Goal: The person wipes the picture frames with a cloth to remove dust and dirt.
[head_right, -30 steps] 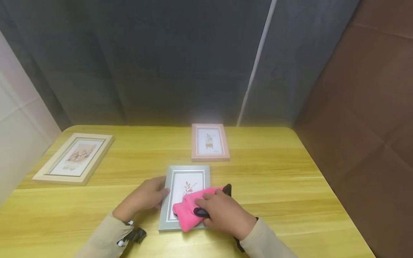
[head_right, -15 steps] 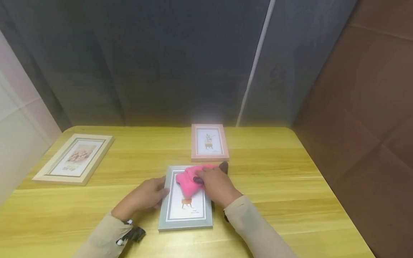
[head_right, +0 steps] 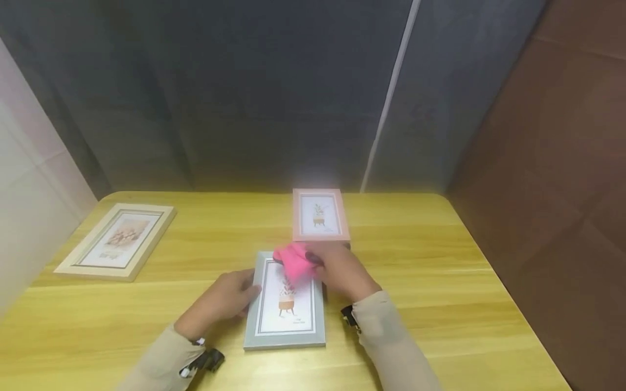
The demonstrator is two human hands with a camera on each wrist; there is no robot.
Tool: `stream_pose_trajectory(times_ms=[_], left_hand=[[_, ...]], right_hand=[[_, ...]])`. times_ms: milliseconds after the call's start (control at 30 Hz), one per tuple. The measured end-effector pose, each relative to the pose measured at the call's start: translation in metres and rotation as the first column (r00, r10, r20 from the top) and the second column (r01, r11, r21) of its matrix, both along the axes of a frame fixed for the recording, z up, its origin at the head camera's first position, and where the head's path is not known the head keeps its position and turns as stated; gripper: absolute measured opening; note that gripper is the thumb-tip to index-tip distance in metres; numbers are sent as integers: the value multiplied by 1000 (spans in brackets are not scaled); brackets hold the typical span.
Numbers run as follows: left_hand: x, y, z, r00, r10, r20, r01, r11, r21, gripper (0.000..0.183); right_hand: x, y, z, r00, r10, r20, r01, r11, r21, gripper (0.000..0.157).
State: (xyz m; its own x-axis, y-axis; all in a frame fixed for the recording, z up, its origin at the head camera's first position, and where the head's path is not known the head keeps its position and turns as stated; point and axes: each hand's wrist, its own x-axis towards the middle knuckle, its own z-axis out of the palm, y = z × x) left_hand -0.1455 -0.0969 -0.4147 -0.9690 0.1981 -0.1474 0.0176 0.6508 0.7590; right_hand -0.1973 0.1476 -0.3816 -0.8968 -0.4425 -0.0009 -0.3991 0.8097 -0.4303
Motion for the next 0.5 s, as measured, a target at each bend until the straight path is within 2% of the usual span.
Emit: stream_pose_trajectory(times_ms=[133,233,300,400,500], left_hand=[[-1,3,-2,1000,-2,-31,1,1000,-7,35],[1,1,1,998,-45,32,46,999,-30,39],[4,-2,6,991,-99,86,107,990,-90,45],[9,-9,16,975,-188,119,210,954,-215,68],[13,-11,22,964,-243,105,264,914,-307,84]], right_hand=[[-5,-3,5,1000,-20,-15,20,1000,-10,47],[-10,-7,1,999,-18,48,17,1000,20,43],[-12,-9,-2,997,-11,73,8,999,48,41],[-12,-13,-6,997,-26,79,20,996,82,42],[-9,-16,-7,997,-52,60,46,994,103,44]])
